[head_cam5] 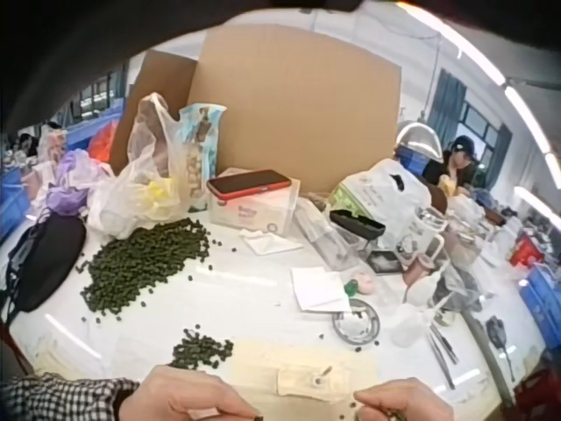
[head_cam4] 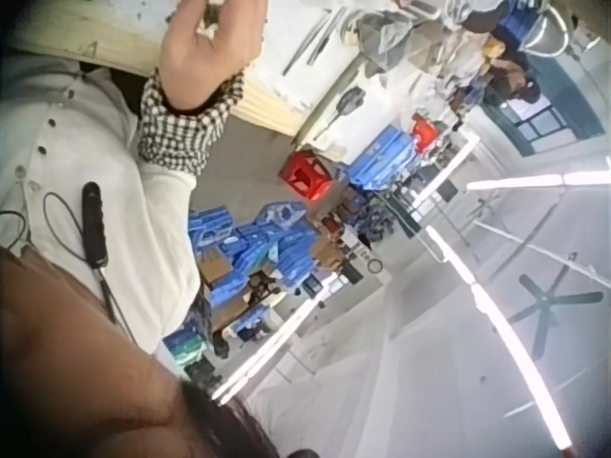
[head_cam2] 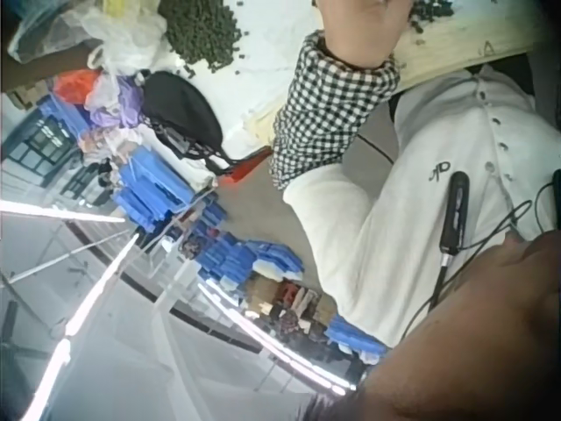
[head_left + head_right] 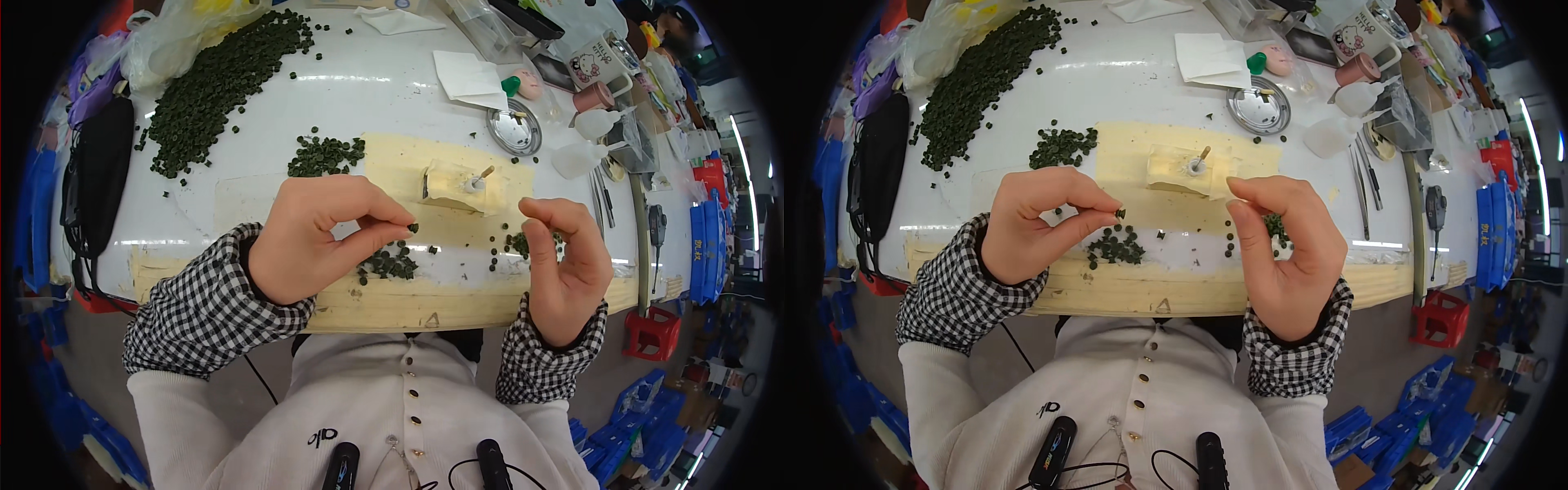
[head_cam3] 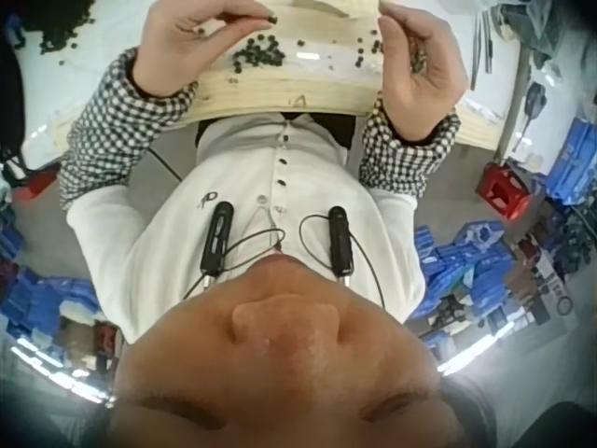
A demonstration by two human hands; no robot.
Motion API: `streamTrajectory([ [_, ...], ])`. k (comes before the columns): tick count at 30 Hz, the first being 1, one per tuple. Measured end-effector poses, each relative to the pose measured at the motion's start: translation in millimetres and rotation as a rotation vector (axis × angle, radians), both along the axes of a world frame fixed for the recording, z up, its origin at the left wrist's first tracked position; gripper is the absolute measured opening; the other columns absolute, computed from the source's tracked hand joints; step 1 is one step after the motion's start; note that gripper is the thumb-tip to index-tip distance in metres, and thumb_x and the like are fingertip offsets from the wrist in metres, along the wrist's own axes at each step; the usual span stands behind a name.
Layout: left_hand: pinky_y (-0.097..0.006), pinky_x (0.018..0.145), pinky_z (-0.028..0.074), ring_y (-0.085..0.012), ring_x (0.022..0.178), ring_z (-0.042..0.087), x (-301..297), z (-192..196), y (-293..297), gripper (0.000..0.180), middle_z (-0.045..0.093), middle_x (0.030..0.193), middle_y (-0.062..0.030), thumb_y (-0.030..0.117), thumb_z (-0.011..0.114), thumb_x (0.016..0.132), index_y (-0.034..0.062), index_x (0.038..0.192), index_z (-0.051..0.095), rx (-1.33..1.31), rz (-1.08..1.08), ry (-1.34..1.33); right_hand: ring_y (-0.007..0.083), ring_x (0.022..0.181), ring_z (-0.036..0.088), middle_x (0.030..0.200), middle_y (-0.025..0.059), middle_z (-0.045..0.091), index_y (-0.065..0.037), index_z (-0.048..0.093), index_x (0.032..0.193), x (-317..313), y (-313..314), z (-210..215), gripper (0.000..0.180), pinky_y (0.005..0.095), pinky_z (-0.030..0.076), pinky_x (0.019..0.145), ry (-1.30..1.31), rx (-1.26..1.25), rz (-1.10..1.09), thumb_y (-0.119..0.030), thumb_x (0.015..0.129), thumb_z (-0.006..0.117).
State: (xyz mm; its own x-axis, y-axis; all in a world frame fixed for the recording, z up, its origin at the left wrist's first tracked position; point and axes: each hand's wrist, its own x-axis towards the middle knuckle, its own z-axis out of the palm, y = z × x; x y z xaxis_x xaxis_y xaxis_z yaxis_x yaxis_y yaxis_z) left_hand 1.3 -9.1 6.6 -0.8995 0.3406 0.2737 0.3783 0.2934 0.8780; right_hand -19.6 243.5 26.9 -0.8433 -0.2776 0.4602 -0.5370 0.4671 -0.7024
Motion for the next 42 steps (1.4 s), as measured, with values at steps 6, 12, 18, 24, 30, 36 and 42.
streamTrajectory([
  [6,-0.032,0.061,0.047,-0.023,0.07,0.058,0.8,-3.8,-0.2,0.014,0.06,0.079,-0.0084,0.001,0.072,0.077,0.0022,0.091,0.069,-0.299,-0.139,0.087,0.0268,0.073,0.056,0.078,0.0093,0.062,-0.001,0.066,0.084,9.0,22.6,-19.1,0.013,0.0341,0.045,0.064,0.04,0.343,-0.038,0.002,0.073,0.072],
  [12,-0.033,0.062,0.045,-0.0228,0.073,0.055,-1.6,-8.4,-1.4,0.013,0.059,0.078,-0.0082,0.0,0.072,0.076,0.0012,0.089,0.069,-0.333,-0.133,0.195,0.0266,0.073,0.054,0.076,0.008,0.058,-0.003,0.065,0.079,16.5,19.3,-29.2,0.012,0.0363,0.044,0.065,0.101,0.488,-0.117,-0.003,0.071,0.075],
  [18,-0.03,0.058,0.043,-0.0185,0.063,0.052,-22.2,-2.7,-25.7,0.009,0.059,0.072,-0.0077,-0.002,0.07,0.078,-0.0004,0.087,0.068,-0.347,0.205,0.231,0.0256,0.075,0.055,0.077,0.0069,0.058,-0.004,0.064,0.078,27.1,5.0,-36.6,0.012,0.0367,0.043,0.069,0.19,0.541,-0.183,-0.006,0.072,0.075],
  [24,-0.031,0.057,0.043,-0.0192,0.066,0.053,-20.6,-2.8,-28.8,0.008,0.059,0.073,-0.0072,0.0,0.071,0.077,-0.0001,0.083,0.066,-0.488,0.262,0.266,0.0253,0.076,0.055,0.079,0.0062,0.058,-0.004,0.066,0.082,32.0,-1.2,-40.8,0.014,0.0377,0.043,0.071,0.215,0.525,-0.174,-0.007,0.072,0.075],
  [30,-0.032,0.061,0.046,-0.0229,0.073,0.055,-20.6,-6.9,-26.2,0.01,0.059,0.075,-0.0069,0.002,0.073,0.075,0.0013,0.081,0.064,-0.598,0.296,0.307,0.0256,0.077,0.055,0.079,0.0063,0.059,-0.003,0.065,0.083,34.3,-0.2,-44.3,0.015,0.0372,0.043,0.072,0.228,0.515,-0.139,-0.006,0.071,0.075],
  [36,-0.033,0.063,0.047,-0.0233,0.074,0.056,-22.9,-13.7,-25.5,0.011,0.059,0.076,-0.0068,0.004,0.072,0.076,0.0021,0.082,0.064,-0.642,0.318,0.317,0.0262,0.077,0.054,0.079,0.0064,0.058,-0.004,0.063,0.082,33.8,-2.6,-46.0,0.016,0.0372,0.042,0.071,0.17,0.44,-0.097,-0.004,0.071,0.074],
  [42,-0.033,0.063,0.048,-0.0232,0.074,0.057,-22.8,-14.4,-25.9,0.009,0.059,0.076,-0.0071,0.003,0.071,0.076,0.0016,0.082,0.064,-0.647,0.307,0.304,0.0269,0.078,0.053,0.078,0.007,0.056,-0.005,0.059,0.081,30.7,-2.1,-40.4,0.016,0.0368,0.04,0.071,0.134,0.438,-0.02,-0.003,0.072,0.073],
])
